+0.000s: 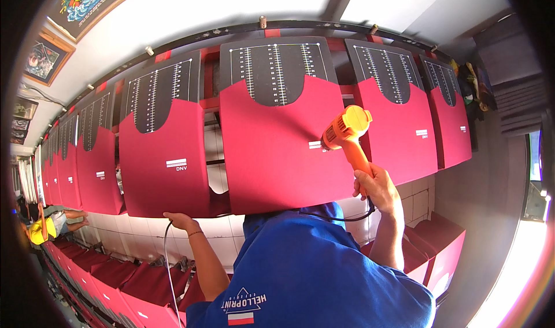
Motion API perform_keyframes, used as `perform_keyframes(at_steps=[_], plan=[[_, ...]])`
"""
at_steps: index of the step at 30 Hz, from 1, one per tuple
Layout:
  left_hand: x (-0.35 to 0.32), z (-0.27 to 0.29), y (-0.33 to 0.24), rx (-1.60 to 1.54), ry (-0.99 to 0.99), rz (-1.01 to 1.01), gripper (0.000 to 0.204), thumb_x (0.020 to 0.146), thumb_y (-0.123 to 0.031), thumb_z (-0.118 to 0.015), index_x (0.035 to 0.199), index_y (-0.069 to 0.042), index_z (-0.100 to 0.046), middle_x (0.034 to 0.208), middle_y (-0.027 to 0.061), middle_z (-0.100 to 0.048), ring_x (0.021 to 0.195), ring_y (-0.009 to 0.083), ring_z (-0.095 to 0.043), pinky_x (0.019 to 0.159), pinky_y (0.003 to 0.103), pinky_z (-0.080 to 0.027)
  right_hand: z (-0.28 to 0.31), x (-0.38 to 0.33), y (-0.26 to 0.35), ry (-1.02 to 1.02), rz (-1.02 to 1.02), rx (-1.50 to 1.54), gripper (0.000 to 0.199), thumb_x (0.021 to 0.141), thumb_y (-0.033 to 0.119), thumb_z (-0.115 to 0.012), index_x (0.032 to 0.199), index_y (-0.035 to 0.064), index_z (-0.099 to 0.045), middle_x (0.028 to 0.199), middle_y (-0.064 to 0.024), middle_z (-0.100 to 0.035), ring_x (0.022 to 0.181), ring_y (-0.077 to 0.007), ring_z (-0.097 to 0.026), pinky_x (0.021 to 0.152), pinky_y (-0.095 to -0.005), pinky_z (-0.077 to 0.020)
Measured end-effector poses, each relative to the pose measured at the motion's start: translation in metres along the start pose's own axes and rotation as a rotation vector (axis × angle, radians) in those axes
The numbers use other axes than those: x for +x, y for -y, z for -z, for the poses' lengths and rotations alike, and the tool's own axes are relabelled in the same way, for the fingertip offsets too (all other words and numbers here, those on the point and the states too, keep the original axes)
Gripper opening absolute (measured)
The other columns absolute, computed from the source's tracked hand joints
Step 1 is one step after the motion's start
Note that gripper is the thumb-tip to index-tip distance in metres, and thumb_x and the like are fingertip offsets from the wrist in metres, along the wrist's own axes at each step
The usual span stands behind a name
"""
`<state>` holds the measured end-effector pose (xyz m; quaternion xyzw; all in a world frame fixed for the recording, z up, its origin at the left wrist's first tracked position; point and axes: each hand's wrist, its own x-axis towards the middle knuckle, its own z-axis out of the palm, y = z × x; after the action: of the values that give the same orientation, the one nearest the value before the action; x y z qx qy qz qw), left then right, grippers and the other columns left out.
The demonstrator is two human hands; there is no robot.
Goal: The person uses a heat gun to dry ink on a series of red garments positioned on printing platens. They move systematically along the row of platens, applying heat to each garment while holding the power cord with their other hand.
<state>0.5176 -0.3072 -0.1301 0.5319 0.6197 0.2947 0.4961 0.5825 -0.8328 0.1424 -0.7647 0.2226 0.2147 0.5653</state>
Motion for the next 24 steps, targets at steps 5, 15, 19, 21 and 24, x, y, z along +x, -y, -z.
perform_keyframes(at_steps=[5, 15, 19, 21, 24], plan=[[-0.004, -0.001, -0.004, 0.007, -0.013, 0.019, 0.075, 0.102, -0.052, -0.031, 0.129, 0.016, -0.049, 0.133, 0.0235, -0.055, 0.114, 0.0365, -0.059, 0.097, 0.040, -0.050, -0.002, 0.000, -0.006, -0.039, 0.004, 0.009, 0.025, 0.094, 0.024, -0.060, 0.095, -0.0004, -0.058, 0.070, -0.0047, -0.061, 0.060, -0.0115, -0.061, 0.053, -0.0256, -0.0477], [0.001, 0.001, 0.002, -0.014, 0.007, 0.005, 0.079, 0.101, -0.055, -0.030, 0.130, 0.017, -0.047, 0.133, 0.0261, -0.054, 0.117, 0.0384, -0.057, 0.099, 0.043, -0.048, 0.001, -0.001, -0.010, -0.080, 0.036, 0.033, 0.024, 0.093, 0.023, -0.060, 0.095, -0.0006, -0.058, 0.069, -0.0044, -0.061, 0.060, -0.0120, -0.061, 0.053, -0.0259, -0.0472], [-0.013, -0.002, -0.009, -0.047, 0.016, 0.022, 0.079, 0.102, -0.055, -0.030, 0.131, 0.016, -0.046, 0.133, 0.0255, -0.054, 0.117, 0.0379, -0.058, 0.099, 0.043, -0.049, 0.007, 0.000, -0.010, -0.075, 0.023, 0.038, 0.023, 0.093, 0.022, -0.060, 0.096, -0.0010, -0.059, 0.069, -0.0044, -0.061, 0.059, -0.0122, -0.061, 0.052, -0.0259, -0.0474], [-0.009, 0.000, -0.006, -0.051, 0.023, 0.005, 0.078, 0.102, -0.054, -0.030, 0.131, 0.016, -0.046, 0.133, 0.0256, -0.054, 0.117, 0.0378, -0.058, 0.099, 0.043, -0.049, 0.003, 0.002, -0.017, -0.106, 0.052, 0.035, 0.023, 0.093, 0.022, -0.059, 0.096, -0.0010, -0.059, 0.069, -0.0044, -0.061, 0.059, -0.0123, -0.061, 0.052, -0.0259, -0.0475], [-0.007, 0.001, -0.004, -0.052, -0.002, 0.006, 0.076, 0.102, -0.052, -0.032, 0.126, 0.018, -0.049, 0.131, 0.0247, -0.056, 0.114, 0.0363, -0.060, 0.096, 0.041, -0.051, 0.011, -0.002, -0.009, -0.076, 0.008, 0.056, 0.023, 0.093, 0.022, -0.059, 0.095, -0.0006, -0.059, 0.069, -0.0046, -0.061, 0.059, -0.0121, -0.061, 0.052, -0.0258, -0.0472]])
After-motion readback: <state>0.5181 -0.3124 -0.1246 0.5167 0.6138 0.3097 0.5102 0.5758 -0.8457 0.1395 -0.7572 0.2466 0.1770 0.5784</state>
